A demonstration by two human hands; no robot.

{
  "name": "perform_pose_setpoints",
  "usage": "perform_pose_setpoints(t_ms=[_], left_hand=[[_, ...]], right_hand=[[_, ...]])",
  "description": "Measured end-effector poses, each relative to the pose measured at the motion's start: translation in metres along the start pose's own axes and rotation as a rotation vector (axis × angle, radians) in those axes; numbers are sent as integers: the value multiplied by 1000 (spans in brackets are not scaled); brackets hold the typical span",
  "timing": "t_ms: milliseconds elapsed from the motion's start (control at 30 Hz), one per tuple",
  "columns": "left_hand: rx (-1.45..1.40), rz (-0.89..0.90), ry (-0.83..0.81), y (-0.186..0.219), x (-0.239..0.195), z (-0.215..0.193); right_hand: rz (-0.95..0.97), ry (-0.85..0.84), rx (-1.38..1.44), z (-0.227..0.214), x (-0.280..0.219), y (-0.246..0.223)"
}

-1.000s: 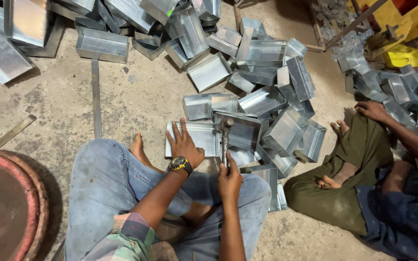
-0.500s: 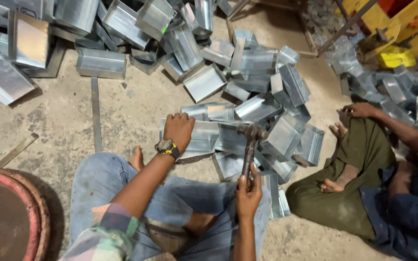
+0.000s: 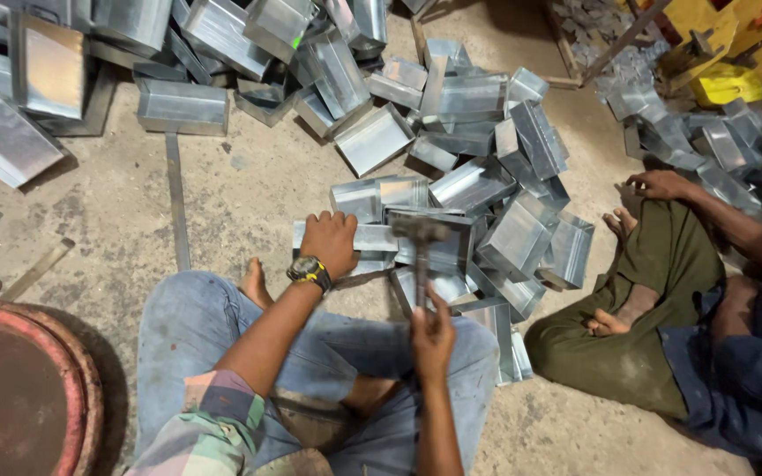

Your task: The person sits on the floor and uses a hammer to flatten or shape the edges of small galvanized metal boxes one at a time.

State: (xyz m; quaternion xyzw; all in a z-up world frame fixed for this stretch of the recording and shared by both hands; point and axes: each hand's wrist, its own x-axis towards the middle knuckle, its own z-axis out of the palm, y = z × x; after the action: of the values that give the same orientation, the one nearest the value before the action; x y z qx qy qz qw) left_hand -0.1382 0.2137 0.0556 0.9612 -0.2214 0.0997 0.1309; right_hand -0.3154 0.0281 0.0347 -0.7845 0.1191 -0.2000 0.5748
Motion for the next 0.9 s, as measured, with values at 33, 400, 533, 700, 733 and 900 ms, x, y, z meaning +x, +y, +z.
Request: perform_pose_setpoints(t_ms=[33,400,533,700,733,900], left_hand=[[-9,-3,-6,-3,3,1],[-34,-164,160,-15,-18,20],[-251,-580,278,-51,-57,56],[-277,-392,220,-49,-69,111],[-259,-393,210,-37,-68,119],[-324,-445,167,-12,-59,128]], right_hand=[[15,35,104,-1,3,4],[53,-21,211,-2,1,-5],[-117,38,360,-16,-17,-39],[-201,88,359,13,-26,-49],[-178,93,318,26,-26,-44],[-410,-83,-266,51,-17,-33]])
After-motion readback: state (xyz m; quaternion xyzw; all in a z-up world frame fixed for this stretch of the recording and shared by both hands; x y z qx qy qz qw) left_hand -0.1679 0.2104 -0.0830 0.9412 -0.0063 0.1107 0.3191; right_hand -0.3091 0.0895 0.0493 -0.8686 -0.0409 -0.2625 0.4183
